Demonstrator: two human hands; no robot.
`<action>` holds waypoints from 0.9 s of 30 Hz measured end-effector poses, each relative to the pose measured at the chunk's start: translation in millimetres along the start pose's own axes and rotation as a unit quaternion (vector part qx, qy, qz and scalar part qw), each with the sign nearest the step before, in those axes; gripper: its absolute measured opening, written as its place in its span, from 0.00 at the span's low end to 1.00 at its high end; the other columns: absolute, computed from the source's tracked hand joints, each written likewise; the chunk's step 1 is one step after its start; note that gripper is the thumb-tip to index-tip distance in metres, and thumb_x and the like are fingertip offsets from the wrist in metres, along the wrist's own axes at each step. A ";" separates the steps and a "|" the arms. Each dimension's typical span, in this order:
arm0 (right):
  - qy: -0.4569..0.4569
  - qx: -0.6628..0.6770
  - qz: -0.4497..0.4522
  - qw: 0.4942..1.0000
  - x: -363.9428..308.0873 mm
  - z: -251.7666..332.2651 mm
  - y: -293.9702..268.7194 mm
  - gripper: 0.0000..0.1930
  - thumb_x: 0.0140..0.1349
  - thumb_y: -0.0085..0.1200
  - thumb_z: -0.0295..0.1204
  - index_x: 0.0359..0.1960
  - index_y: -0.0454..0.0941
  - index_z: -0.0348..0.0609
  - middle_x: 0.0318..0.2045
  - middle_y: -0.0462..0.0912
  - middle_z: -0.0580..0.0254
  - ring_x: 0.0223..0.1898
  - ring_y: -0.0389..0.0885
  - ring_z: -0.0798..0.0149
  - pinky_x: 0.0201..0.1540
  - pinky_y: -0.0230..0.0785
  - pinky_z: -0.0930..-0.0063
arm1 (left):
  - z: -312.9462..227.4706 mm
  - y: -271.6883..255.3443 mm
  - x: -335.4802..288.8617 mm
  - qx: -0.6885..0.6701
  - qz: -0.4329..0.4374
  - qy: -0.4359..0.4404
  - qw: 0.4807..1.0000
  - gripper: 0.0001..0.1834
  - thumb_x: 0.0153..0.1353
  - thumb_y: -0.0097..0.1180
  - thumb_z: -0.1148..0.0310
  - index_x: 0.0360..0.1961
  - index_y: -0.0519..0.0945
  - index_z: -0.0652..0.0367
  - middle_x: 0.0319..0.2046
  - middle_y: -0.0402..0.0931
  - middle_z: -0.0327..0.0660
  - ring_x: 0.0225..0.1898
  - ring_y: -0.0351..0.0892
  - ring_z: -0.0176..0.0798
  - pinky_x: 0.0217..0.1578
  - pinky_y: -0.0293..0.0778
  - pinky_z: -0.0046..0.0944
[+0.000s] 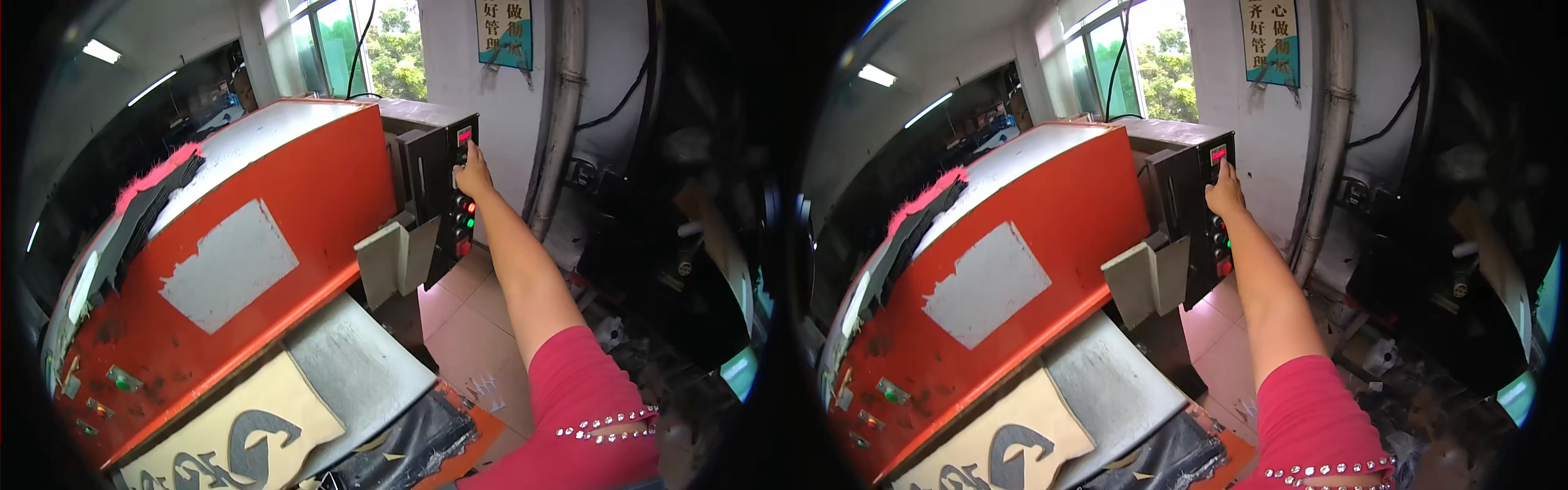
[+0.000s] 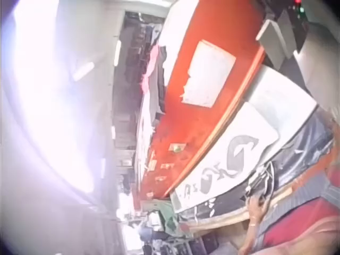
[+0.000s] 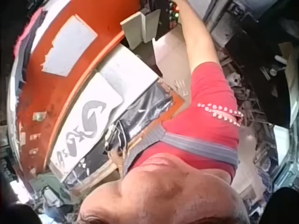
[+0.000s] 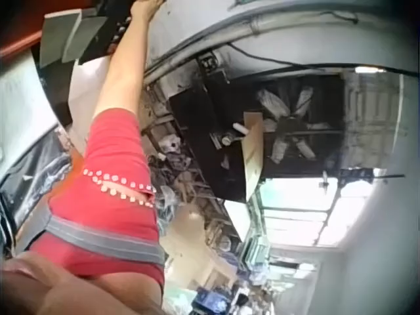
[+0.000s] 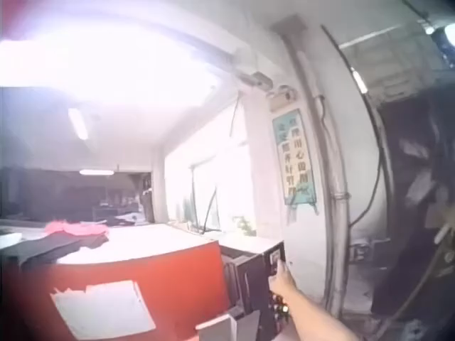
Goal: Using a hydraulic press and metal dies to cut shoe components from a sheet of material.
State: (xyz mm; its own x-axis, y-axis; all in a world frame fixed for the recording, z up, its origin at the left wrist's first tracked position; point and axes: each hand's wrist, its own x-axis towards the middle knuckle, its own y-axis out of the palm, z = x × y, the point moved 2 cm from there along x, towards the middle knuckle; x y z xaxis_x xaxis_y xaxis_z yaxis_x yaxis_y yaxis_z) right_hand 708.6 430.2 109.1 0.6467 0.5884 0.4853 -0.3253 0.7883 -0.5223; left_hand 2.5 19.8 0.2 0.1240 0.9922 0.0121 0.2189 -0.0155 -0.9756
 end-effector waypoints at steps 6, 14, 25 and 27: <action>-0.008 -0.020 -0.078 0.997 24.2 0.9 2.5 0.30 0.57 0.46 0.26 0.63 0.58 0.43 0.64 0.61 0.55 0.61 0.65 0.50 0.61 0.61 0.61 | -18.1 13.1 -2.2 -0.014 -0.037 0.026 0.999 0.24 0.50 0.62 0.50 0.38 0.79 0.59 0.33 0.76 0.46 0.40 0.74 0.50 0.54 0.58 0.52; -0.182 -0.249 -0.090 0.947 27.9 -10.8 -8.7 0.18 0.57 0.45 0.24 0.51 0.66 0.39 0.48 0.72 0.54 0.51 0.72 0.52 0.52 0.67 0.59 | -10.3 9.3 -1.1 0.013 0.000 -0.003 1.000 0.24 0.48 0.62 0.51 0.40 0.77 0.59 0.33 0.76 0.46 0.43 0.73 0.51 0.55 0.58 0.54; -0.130 -0.087 -0.018 0.988 -0.6 21.0 11.3 0.26 0.57 0.43 0.24 0.60 0.65 0.43 0.57 0.70 0.51 0.59 0.67 0.49 0.61 0.59 0.60 | -16.0 -7.8 5.8 0.045 -0.097 -0.022 0.994 0.18 0.56 0.60 0.59 0.41 0.77 0.62 0.38 0.77 0.47 0.40 0.76 0.49 0.50 0.65 0.49; -0.183 -0.021 -0.070 0.980 -14.4 22.7 6.9 0.26 0.54 0.47 0.24 0.58 0.67 0.41 0.55 0.72 0.48 0.59 0.67 0.50 0.62 0.57 0.61 | 13.9 12.7 7.1 -0.026 -0.083 0.006 0.996 0.21 0.45 0.64 0.45 0.32 0.83 0.49 0.32 0.81 0.34 0.42 0.78 0.37 0.56 0.58 0.47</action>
State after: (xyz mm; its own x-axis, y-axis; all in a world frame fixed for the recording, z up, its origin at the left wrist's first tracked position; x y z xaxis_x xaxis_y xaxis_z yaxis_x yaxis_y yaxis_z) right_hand 681.4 431.3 114.3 0.3895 0.5067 0.7691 -0.2175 0.8620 -0.4578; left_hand -7.3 28.4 -15.1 0.0942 0.9799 0.1756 0.2866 0.1422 -0.9474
